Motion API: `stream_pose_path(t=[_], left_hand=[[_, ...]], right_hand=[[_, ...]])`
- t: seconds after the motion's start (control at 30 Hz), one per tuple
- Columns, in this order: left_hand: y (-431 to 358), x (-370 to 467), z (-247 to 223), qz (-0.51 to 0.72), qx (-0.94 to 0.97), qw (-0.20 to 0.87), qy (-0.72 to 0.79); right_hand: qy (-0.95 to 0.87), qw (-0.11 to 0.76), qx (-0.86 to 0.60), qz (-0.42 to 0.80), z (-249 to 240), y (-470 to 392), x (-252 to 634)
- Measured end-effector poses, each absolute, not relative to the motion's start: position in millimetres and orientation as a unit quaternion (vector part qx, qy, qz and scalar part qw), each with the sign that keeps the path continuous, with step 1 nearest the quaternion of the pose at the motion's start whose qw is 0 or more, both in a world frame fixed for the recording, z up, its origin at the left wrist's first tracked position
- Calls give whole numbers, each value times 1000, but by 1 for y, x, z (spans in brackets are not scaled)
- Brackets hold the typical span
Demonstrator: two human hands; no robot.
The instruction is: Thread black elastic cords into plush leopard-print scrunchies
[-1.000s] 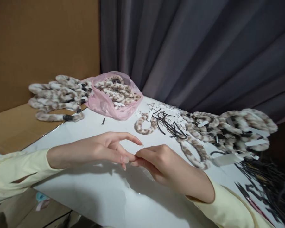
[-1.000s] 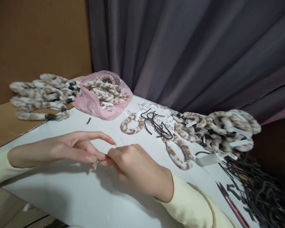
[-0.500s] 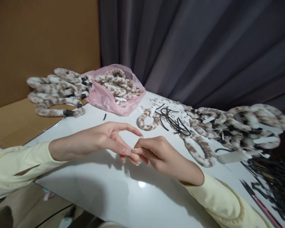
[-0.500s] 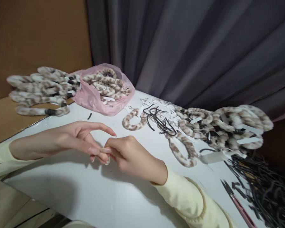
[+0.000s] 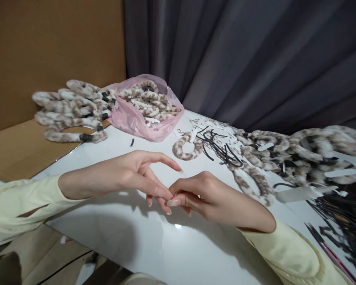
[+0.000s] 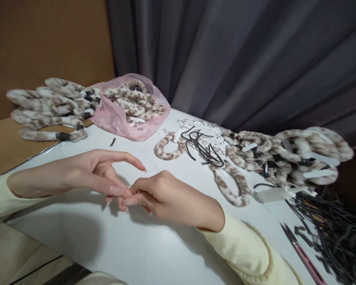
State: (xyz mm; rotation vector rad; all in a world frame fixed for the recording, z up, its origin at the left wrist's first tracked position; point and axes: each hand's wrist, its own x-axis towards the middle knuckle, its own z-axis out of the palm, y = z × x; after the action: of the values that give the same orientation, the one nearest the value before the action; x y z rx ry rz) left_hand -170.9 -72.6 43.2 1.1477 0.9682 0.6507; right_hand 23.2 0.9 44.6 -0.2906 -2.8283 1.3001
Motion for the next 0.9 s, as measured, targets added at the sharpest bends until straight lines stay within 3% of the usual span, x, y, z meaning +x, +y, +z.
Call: stream_pose_path(t=[0.9], left_hand=[[-70, -171, 34, 289, 486, 728, 389]], right_hand=[[-915, 44, -29, 399, 38, 2, 22]])
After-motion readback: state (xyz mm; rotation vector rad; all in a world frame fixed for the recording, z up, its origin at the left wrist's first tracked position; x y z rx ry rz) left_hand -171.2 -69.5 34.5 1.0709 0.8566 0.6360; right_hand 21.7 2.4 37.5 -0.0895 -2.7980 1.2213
